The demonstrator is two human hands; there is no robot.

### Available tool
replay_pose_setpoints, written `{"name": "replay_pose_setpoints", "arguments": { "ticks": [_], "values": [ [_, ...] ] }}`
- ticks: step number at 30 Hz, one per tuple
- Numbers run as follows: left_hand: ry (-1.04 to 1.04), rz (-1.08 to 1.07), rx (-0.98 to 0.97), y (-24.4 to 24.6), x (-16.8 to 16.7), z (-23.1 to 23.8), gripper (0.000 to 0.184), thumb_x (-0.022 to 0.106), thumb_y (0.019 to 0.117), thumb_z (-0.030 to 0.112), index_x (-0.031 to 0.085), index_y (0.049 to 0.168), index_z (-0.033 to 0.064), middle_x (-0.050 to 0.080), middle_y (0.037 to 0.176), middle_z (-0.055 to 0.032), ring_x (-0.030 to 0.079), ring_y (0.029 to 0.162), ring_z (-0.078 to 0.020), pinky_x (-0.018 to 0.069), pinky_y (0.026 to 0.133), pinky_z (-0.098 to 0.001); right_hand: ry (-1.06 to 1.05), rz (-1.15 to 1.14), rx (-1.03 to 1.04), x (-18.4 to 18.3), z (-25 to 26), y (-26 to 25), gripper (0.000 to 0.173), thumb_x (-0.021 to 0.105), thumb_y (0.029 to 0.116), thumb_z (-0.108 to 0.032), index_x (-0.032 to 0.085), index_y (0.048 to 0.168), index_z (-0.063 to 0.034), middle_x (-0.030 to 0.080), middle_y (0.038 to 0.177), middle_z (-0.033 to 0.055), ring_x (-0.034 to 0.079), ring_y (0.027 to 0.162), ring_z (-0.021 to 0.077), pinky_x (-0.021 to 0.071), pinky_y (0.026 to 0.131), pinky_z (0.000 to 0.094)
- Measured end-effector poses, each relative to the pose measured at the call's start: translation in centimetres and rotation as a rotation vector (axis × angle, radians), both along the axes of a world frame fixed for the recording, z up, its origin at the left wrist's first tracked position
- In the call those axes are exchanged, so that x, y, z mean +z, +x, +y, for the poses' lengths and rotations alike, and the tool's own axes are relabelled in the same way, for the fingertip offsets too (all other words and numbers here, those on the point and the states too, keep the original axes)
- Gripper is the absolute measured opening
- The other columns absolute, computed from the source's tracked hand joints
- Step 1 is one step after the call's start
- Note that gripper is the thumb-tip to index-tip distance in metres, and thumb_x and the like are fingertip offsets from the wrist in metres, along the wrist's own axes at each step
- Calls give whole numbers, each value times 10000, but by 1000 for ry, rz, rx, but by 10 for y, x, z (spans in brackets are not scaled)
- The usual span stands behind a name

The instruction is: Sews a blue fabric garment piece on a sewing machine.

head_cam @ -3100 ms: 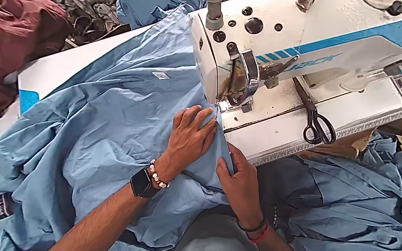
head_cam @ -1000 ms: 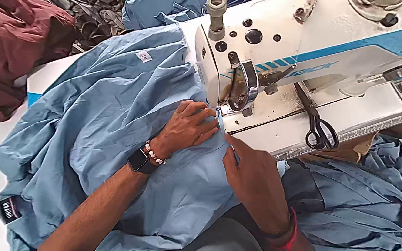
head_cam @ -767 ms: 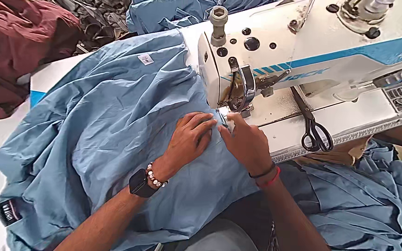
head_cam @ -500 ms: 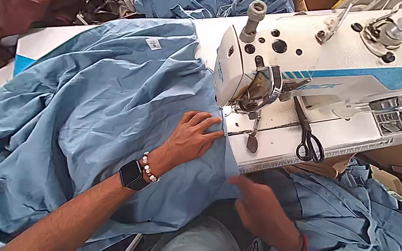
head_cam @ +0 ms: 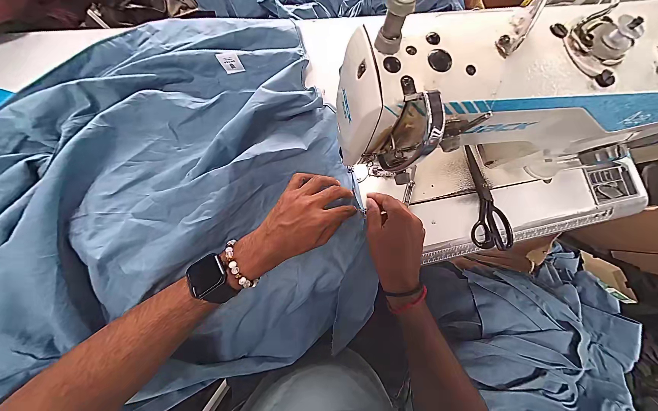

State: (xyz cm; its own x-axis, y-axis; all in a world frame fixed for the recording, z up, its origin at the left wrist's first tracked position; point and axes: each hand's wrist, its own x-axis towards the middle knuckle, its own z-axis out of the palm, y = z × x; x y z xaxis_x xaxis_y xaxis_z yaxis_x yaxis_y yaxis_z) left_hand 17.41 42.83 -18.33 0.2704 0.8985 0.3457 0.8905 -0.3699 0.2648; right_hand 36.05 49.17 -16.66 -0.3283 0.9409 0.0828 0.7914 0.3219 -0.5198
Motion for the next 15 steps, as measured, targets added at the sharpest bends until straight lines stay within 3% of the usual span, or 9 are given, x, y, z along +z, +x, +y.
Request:
{"name": "replay_pose_setpoints", "arguments": {
  "ticks": [3,6,11,15],
  "values": [
    [44,-21,65,1,-5,-1,281,505,1012,215,766,1094,156,705,1256,-34,604,1252,-245,441,1054,-492,-42,-27,-36,2,-5,-8,202,638,995,-391,799,1018,-272,716,836,-59,649,685,129,507,584,407],
    [24,-21,163,4,-5,-1,293,485,1030,224,740,1131,120,696,1256,-54,596,1257,-259,446,1051,-482,-55,-28,-42,3,-9,-9,201,686,955,-444,793,999,-279,707,838,-68,654,714,132,512,598,411],
    [-11,0,198,2,-5,1,319,482,1034,259,731,1211,167,651,1332,-62,558,1290,-276,422,1067,-484,6,-85,-18,3,-7,-16,150,682,936,-366,781,961,-255,694,818,-57,658,751,151,504,607,414],
    [-44,25,225,2,-5,4,398,431,1045,312,681,1349,254,595,1429,-49,509,1336,-286,379,1087,-498,19,-12,-13,1,-2,-13,97,689,913,-269,769,925,-216,671,755,-52,624,648,132,481,558,390]
  ]
}}
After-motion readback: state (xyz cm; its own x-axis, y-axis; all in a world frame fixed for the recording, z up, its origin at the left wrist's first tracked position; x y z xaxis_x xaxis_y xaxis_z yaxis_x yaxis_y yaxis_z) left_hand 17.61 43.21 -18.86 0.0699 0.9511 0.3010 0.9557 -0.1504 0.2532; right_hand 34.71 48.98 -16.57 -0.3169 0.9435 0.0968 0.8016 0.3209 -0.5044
